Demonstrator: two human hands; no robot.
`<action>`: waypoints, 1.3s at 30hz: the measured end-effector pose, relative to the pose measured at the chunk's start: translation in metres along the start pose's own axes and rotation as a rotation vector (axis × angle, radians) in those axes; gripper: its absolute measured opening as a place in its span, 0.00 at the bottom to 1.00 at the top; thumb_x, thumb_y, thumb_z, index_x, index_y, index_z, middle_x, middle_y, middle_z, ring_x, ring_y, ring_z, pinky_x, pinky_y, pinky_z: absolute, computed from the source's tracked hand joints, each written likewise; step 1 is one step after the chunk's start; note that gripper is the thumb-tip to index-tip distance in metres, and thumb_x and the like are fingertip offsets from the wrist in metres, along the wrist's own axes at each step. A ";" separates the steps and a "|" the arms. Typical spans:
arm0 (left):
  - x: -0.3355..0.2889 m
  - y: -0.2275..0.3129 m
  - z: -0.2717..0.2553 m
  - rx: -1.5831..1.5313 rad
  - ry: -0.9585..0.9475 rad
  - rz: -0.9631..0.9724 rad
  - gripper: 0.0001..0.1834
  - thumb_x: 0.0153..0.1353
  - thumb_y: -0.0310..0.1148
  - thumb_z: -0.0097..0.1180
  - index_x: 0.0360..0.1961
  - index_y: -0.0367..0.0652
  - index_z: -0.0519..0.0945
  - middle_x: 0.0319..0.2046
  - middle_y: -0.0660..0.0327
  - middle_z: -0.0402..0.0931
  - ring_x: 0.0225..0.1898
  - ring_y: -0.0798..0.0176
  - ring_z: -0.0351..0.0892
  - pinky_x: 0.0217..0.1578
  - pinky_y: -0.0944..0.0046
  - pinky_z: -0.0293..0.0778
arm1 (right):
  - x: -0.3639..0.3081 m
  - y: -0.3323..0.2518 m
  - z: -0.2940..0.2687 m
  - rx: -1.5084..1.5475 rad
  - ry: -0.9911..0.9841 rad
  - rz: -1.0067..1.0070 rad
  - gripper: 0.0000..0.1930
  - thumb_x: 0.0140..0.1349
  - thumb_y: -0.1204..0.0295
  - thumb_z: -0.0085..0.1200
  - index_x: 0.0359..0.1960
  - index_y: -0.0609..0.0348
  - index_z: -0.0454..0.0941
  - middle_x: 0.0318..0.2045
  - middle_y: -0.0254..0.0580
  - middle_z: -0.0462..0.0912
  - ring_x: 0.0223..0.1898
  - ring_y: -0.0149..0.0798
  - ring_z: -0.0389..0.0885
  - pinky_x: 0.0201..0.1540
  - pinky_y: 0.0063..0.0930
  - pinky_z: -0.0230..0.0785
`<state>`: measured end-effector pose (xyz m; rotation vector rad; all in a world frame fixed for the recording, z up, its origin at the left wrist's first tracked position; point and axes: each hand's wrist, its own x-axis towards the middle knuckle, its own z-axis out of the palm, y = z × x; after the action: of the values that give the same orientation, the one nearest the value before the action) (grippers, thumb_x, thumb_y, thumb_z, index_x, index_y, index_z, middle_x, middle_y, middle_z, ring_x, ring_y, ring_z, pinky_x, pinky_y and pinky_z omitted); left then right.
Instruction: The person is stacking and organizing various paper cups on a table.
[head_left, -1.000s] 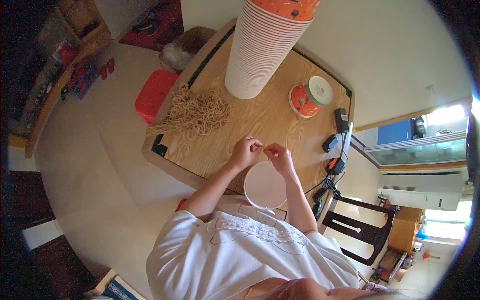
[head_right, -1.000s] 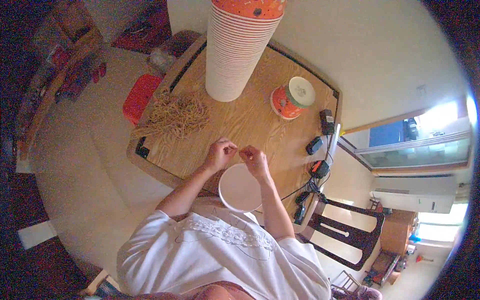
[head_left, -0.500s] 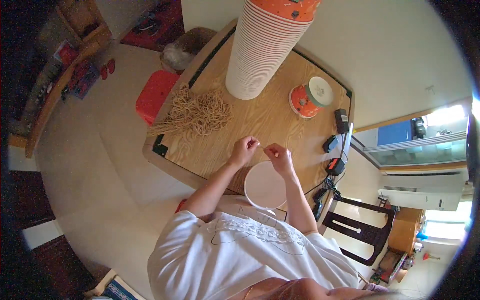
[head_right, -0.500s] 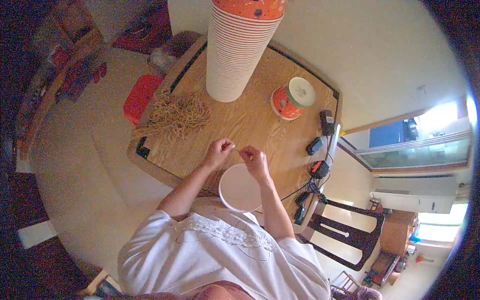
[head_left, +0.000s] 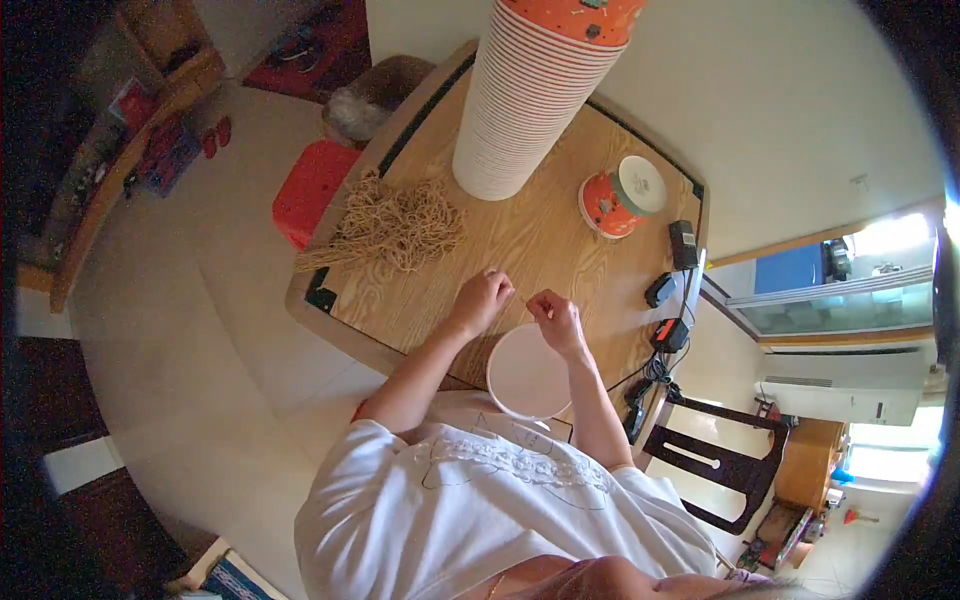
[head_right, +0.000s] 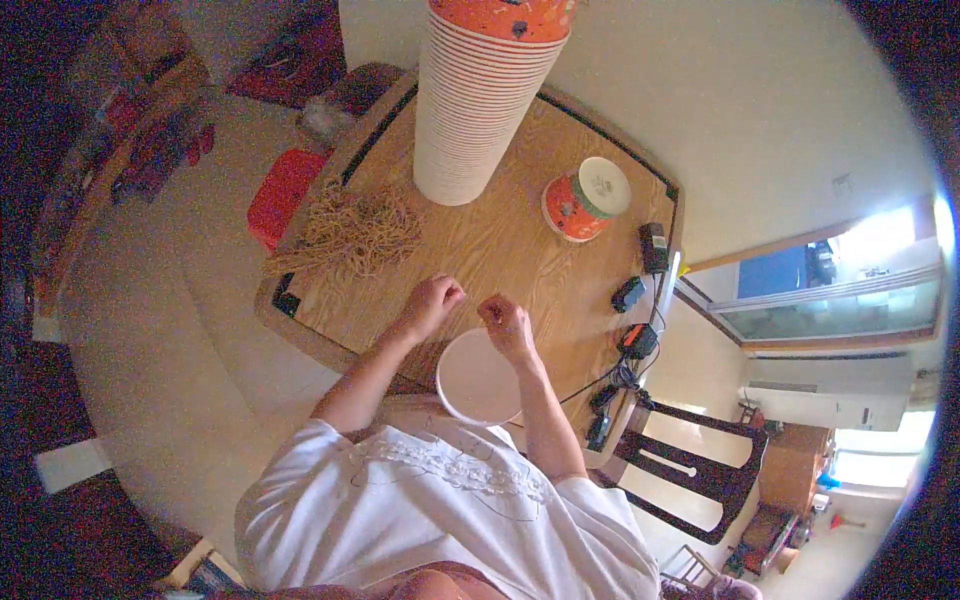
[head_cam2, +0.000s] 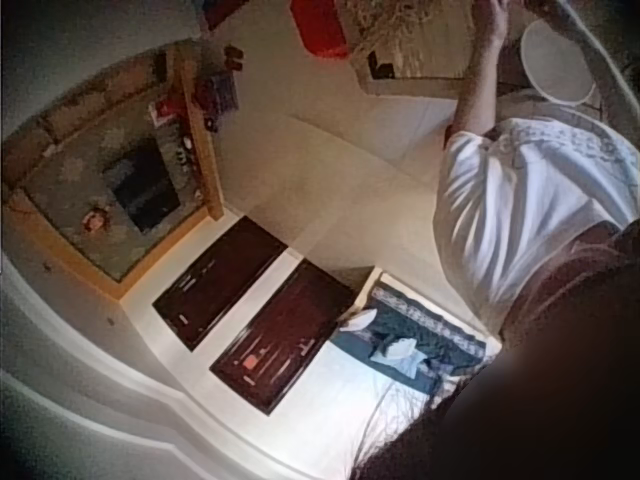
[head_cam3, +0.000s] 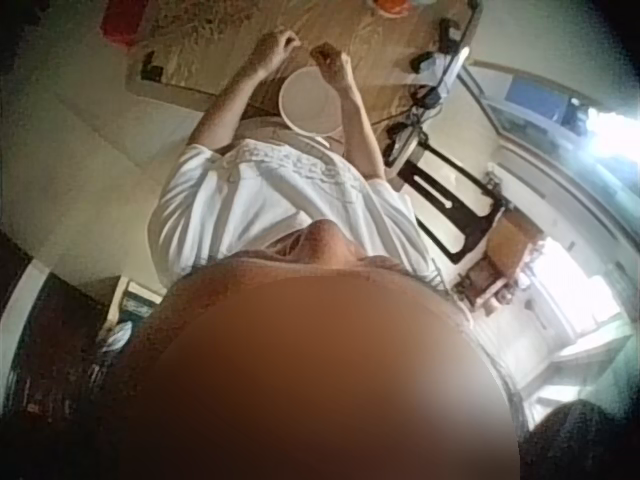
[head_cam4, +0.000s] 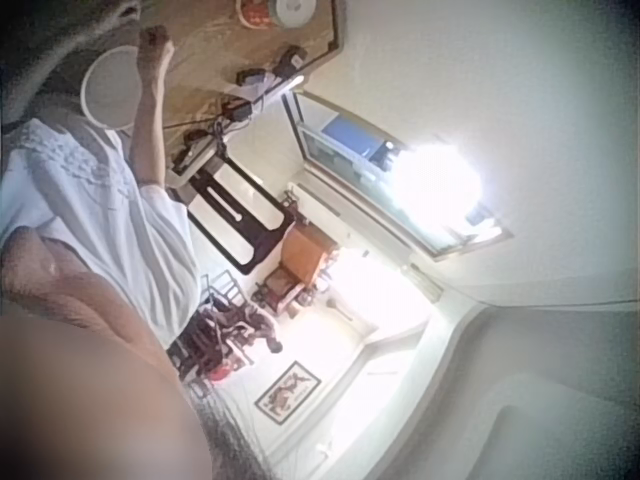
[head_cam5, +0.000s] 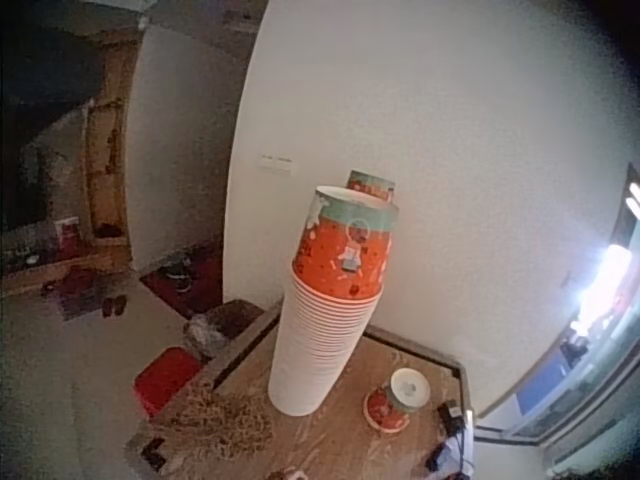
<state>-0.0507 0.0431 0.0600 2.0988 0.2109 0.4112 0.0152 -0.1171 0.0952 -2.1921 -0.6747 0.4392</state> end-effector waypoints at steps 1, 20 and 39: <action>0.000 0.005 0.000 -0.001 -0.002 0.002 0.08 0.52 0.31 0.53 0.27 0.37 0.73 0.24 0.54 0.75 0.28 0.53 0.75 0.31 0.60 0.70 | 0.000 -0.001 -0.001 -0.023 0.010 -0.022 0.05 0.54 0.73 0.52 0.27 0.62 0.75 0.19 0.37 0.76 0.22 0.27 0.73 0.26 0.22 0.65; -0.001 0.007 0.027 -0.283 0.044 -0.212 0.06 0.49 0.30 0.58 0.25 0.39 0.78 0.17 0.61 0.75 0.19 0.71 0.73 0.22 0.69 0.69 | 0.001 0.005 -0.001 -0.020 0.025 -0.043 0.03 0.52 0.75 0.52 0.27 0.61 0.74 0.18 0.36 0.76 0.21 0.28 0.73 0.25 0.23 0.65; 0.025 -0.009 0.044 -0.539 -0.147 -0.361 0.08 0.50 0.34 0.59 0.28 0.41 0.81 0.21 0.63 0.78 0.24 0.74 0.75 0.28 0.71 0.71 | 0.039 0.035 -0.028 0.545 -0.372 0.326 0.11 0.57 0.64 0.51 0.27 0.59 0.77 0.22 0.29 0.75 0.24 0.22 0.70 0.28 0.15 0.63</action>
<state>-0.0108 0.0205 0.0359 1.5124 0.3434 0.0790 0.0721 -0.1298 0.0827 -1.7072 -0.3246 1.0827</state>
